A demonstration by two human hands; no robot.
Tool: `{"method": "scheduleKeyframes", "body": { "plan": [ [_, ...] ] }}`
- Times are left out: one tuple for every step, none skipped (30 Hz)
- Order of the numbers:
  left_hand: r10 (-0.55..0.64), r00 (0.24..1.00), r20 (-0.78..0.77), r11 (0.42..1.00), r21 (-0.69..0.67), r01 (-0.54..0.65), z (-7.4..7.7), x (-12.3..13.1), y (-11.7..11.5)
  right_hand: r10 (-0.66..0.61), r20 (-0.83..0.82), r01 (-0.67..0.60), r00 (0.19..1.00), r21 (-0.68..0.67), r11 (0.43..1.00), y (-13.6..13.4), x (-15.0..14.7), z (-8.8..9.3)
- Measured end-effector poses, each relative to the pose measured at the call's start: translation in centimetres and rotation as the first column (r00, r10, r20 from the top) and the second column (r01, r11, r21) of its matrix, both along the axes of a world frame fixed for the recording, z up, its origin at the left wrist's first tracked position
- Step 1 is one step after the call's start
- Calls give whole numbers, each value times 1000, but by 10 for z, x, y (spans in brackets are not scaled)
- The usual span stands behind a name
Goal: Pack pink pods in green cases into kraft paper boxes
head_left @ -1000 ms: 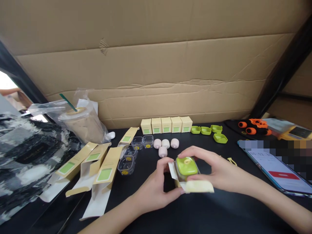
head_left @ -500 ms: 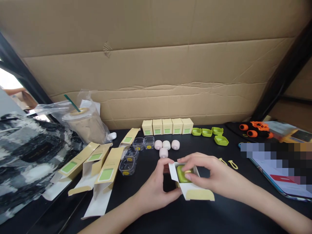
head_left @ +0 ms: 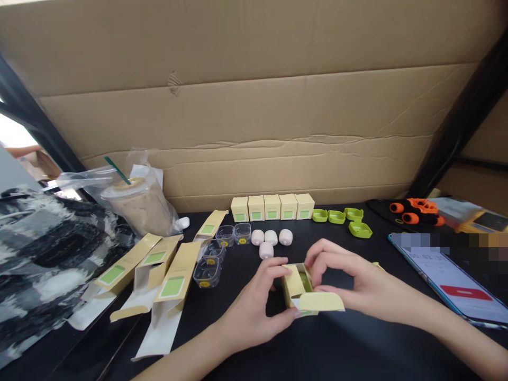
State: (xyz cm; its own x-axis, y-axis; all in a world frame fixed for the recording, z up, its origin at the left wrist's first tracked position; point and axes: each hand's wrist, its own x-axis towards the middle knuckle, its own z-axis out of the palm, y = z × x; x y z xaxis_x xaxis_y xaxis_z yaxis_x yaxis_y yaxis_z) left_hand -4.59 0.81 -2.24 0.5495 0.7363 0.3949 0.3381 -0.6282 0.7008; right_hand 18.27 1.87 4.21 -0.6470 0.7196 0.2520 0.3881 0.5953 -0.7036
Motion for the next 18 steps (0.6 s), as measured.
{"method": "scheduleKeyframes", "body": {
  "plan": [
    [0, 1000, -1, 1000, -4, 0, 1, 0, 0, 33, 0, -33, 999, -10, 999, 0, -1, -1],
    [0, 1000, 1, 1000, -7, 0, 2, 0, 0, 53, 2, -53, 999, -6, 999, 1, -2, -2],
    [-1, 1000, 4, 1000, -7, 1, 3, 0, -1, 62, 4, -62, 998, 9, 998, 1, -3, -3],
    [1, 1000, 5, 1000, -8, -1, 4, 0, -1, 65, 8, -66, 998, 31, 997, 2, -4, -5],
    [3, 1000, 5, 1000, -10, -3, 5, 0, -1, 69, 11, -69, 998, 56, 996, 2, -4, -6],
    [8, 1000, 5, 1000, -14, -8, 6, 0, -1, 71, 9, -71, 997, 79, 994, 3, -4, -8],
    [14, 1000, 4, 1000, -20, -14, 7, 0, 0, 70, -2, -69, 998, 100, 993, 3, -3, -9],
    [19, 1000, 4, 999, -29, -19, 8, 0, 0, 65, -25, -62, 998, 114, 992, 4, -1, -11],
    [21, 1000, 4, 999, -38, -21, 9, 0, 0, 56, -55, -49, 997, 121, 991, 4, 1, -12],
    [23, 1000, 6, 999, -45, -22, 11, 1, 0, 44, -88, -34, 995, 121, 992, 5, 2, -13],
    [23, 1000, 8, 998, -51, -23, 12, 1, 0, 29, -117, -15, 993, 115, 993, 6, 3, -14],
    [24, 1000, 12, 998, -57, -23, 12, 1, -1, 7, -137, 7, 991, 102, 995, 6, 3, -15],
    [25, 1000, 17, 998, -64, -24, 13, 2, -1, -19, -146, 32, 989, 87, 996, 7, 2, -16],
    [28, 999, 21, 997, -72, -26, 14, 3, -1, -49, -153, 61, 987, 71, 996, 8, 1, -17],
    [36, 999, 24, 996, -82, -33, 14, 3, -1, -86, -166, 96, 982, 56, 994, 9, -2, -19],
    [43, 999, 27, 995, -94, -41, 15, 4, -2, -124, -186, 133, 975, 38, 990, 11, -4, -20],
    [48, 998, 28, 994, -103, -45, 15, 4, -2, -156, -211, 162, 965, 12, 987, 12, -7, -22],
    [52, 998, 30, 993, -108, -49, 15, 4, -3, -181, -237, 179, 954, -30, 983, 13, -9, -23]
  ]
}}
